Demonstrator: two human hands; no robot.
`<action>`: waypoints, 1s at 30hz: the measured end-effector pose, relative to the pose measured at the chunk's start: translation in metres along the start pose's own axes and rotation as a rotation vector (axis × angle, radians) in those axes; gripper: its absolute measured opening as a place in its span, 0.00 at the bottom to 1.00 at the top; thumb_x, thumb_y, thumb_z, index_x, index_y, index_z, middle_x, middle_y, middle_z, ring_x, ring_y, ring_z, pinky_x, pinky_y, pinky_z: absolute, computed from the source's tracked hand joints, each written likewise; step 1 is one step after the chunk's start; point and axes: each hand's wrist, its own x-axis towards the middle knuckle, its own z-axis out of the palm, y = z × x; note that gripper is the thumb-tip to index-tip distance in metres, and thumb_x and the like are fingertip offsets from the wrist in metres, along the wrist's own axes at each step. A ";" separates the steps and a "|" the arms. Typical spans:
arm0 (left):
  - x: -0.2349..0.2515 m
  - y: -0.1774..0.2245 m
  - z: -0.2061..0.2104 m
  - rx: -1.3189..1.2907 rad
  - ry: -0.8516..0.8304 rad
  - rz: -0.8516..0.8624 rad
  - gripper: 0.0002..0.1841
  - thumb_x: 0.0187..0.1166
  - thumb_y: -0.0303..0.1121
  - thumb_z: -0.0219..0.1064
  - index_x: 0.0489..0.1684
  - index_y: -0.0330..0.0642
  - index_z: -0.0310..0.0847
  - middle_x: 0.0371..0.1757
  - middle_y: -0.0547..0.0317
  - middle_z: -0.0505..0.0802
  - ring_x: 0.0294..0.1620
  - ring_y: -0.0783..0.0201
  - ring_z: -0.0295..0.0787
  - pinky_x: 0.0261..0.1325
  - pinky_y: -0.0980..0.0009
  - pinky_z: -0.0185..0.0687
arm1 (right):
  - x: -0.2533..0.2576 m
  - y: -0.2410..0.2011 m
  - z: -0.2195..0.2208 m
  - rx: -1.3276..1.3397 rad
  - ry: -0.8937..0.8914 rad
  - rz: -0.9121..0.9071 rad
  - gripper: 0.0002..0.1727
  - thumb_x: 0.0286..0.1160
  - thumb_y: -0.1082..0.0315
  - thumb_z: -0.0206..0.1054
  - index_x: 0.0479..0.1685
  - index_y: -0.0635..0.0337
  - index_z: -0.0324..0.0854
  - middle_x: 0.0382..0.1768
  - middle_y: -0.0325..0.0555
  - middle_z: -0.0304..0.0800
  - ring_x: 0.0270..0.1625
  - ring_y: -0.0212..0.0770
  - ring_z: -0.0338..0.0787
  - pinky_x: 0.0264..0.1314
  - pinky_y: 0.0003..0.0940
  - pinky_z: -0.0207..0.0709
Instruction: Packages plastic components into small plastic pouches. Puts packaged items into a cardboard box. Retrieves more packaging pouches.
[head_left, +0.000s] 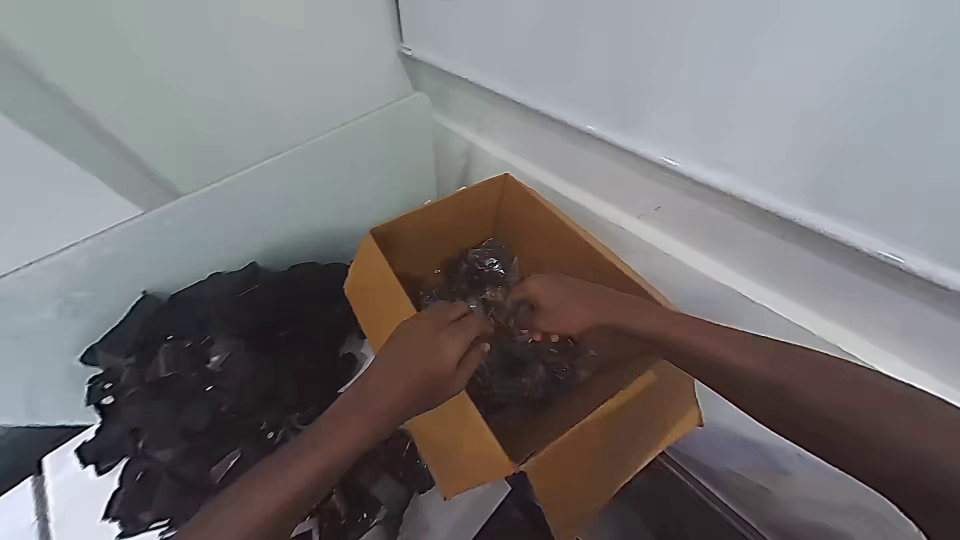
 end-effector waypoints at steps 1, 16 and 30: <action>0.021 0.000 -0.001 -0.015 -0.209 -0.030 0.17 0.89 0.43 0.58 0.61 0.46 0.87 0.55 0.54 0.91 0.59 0.56 0.88 0.63 0.53 0.83 | 0.010 0.015 -0.002 -0.093 -0.008 -0.008 0.08 0.82 0.69 0.66 0.47 0.61 0.90 0.28 0.46 0.90 0.26 0.39 0.88 0.34 0.39 0.85; 0.122 -0.007 0.044 0.302 -1.111 -0.142 0.17 0.83 0.42 0.66 0.50 0.33 0.85 0.53 0.34 0.89 0.59 0.32 0.86 0.57 0.29 0.78 | 0.073 0.068 0.040 -0.713 -0.130 -0.194 0.17 0.86 0.70 0.57 0.65 0.71 0.82 0.68 0.66 0.82 0.77 0.65 0.76 0.82 0.58 0.63; 0.005 0.041 0.003 -0.232 0.212 -0.167 0.25 0.87 0.51 0.59 0.67 0.39 0.79 0.55 0.50 0.87 0.44 0.63 0.89 0.46 0.65 0.88 | -0.070 -0.020 0.031 0.134 0.826 -0.428 0.16 0.83 0.51 0.64 0.45 0.54 0.86 0.43 0.36 0.89 0.51 0.30 0.87 0.56 0.31 0.81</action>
